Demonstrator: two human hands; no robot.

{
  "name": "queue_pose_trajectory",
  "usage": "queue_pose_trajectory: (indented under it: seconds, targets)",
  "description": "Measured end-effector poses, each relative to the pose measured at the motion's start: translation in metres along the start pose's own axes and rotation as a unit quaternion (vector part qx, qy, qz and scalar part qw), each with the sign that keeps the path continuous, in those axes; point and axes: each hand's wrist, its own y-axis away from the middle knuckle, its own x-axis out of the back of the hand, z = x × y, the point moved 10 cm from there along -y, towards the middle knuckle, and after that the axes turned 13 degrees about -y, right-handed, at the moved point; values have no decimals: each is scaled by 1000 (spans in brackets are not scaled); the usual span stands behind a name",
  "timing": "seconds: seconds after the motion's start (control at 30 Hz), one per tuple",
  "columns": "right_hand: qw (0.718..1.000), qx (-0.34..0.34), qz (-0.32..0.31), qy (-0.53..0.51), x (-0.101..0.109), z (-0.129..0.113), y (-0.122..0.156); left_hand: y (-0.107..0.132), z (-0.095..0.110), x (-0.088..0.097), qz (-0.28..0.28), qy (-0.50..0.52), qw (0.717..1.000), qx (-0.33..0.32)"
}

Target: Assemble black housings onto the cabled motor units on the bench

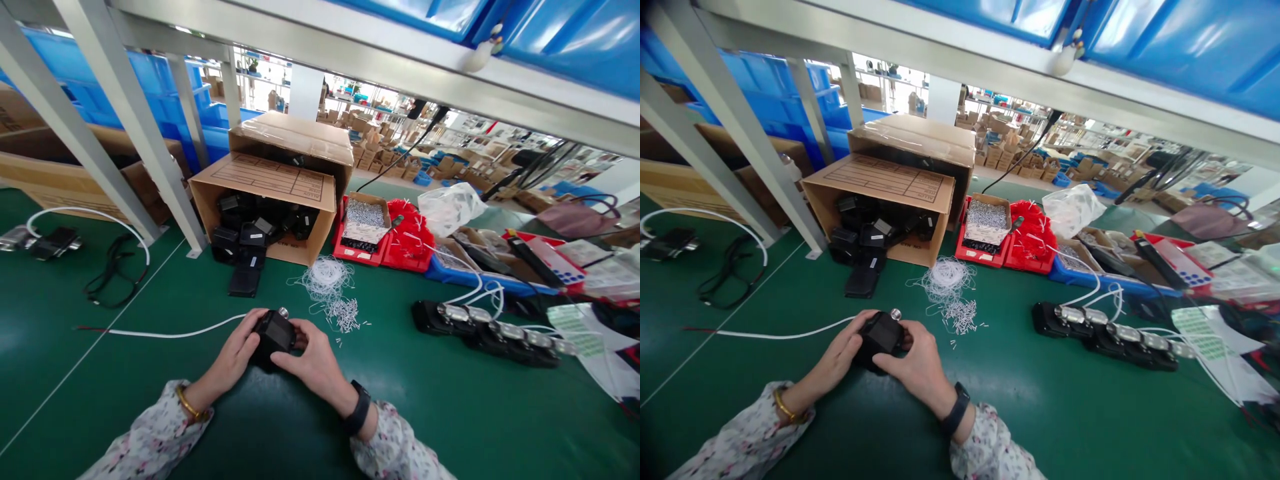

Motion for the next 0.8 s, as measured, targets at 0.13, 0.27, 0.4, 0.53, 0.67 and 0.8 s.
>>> queue_pose_trajectory:
  seconds: [0.13,0.27,0.4,0.53,0.67,0.8]
  targets:
    - [999,27,2,21,-3,-1,2,3,0,-2,18,5,1000,1]
    - [996,54,28,59,-5,-3,5,5,-1,0,32,-5,999,-2]
    - [998,39,33,36,-4,0,3,2,3,2,-16,-6,1000,-24]
    - [1000,15,25,-10,-5,6,1,-1,3,-1,-87,23,995,-34]
    - [999,8,30,-27,-5,12,-1,-2,-4,3,-42,12,999,-14]
    - [1000,19,7,-22,-7,11,2,6,-5,0,-20,-3,1000,-5]
